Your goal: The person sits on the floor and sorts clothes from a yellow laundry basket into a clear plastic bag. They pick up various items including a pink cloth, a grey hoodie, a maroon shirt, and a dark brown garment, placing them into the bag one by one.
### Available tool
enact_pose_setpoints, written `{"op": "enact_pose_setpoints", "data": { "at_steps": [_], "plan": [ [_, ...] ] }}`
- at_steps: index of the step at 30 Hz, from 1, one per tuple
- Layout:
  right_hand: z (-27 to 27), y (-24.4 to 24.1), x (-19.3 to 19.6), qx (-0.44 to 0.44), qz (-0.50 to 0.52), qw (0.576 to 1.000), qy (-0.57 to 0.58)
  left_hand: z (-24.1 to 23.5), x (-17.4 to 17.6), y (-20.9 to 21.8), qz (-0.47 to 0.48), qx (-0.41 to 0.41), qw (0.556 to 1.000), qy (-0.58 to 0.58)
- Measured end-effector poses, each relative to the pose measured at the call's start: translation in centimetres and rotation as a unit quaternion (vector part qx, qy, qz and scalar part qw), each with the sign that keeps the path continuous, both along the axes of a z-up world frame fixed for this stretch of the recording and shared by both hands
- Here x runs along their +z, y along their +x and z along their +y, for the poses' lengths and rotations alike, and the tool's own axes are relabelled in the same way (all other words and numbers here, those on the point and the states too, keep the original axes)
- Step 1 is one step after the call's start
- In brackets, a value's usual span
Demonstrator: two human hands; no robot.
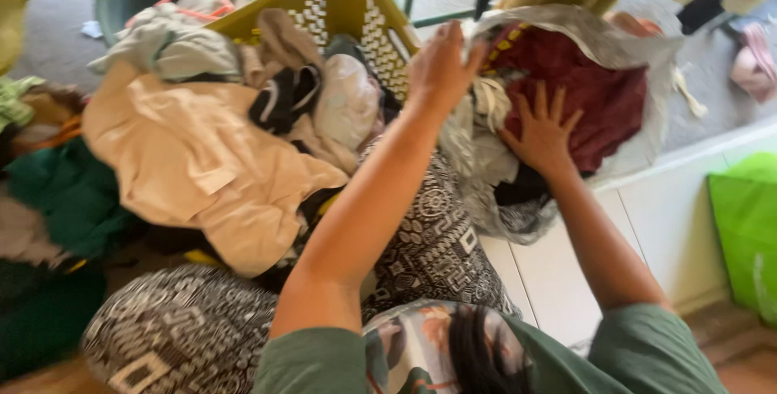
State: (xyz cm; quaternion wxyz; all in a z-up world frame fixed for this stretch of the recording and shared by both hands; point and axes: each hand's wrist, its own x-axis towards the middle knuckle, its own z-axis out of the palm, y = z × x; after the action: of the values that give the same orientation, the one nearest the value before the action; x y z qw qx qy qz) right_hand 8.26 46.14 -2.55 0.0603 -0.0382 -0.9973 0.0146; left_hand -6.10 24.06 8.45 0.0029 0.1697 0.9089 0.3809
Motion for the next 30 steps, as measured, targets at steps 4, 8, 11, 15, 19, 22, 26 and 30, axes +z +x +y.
{"op": "enact_pose_setpoints", "data": {
  "at_steps": [4,8,11,15,19,22,26,30],
  "plan": [
    [-1.7,-0.6,8.4,0.063,0.024,0.995,-0.072,-3.5,1.3,2.3,0.114,0.051,0.989,0.085],
    [-7.2,0.7,16.6,0.126,0.131,0.969,-0.165,-14.8,0.4,1.6,0.105,0.013,0.990,-0.090],
    [-12.5,0.1,20.6,0.167,0.141,0.943,-0.250,-25.0,-1.6,1.0,-0.159,0.055,0.930,-0.328],
    [-20.5,-2.0,23.1,0.279,0.141,0.895,-0.317,-37.3,-7.3,3.2,-0.142,0.114,0.788,-0.589],
    [-28.4,-4.6,23.4,0.363,0.100,0.866,-0.330,-39.3,-13.7,0.2,-0.065,0.188,0.885,-0.421],
    [-33.5,-6.4,21.9,0.365,0.026,0.867,-0.339,-38.5,-14.2,-0.7,0.008,0.194,0.926,-0.323],
    [-35.4,-8.0,17.0,0.375,-0.018,0.877,-0.299,-36.7,-8.6,-0.9,0.082,0.173,0.981,-0.042],
    [-34.7,-10.2,9.9,0.412,0.038,0.810,-0.416,-32.0,0.2,1.0,-0.110,0.015,0.857,0.504]
  ]
}}
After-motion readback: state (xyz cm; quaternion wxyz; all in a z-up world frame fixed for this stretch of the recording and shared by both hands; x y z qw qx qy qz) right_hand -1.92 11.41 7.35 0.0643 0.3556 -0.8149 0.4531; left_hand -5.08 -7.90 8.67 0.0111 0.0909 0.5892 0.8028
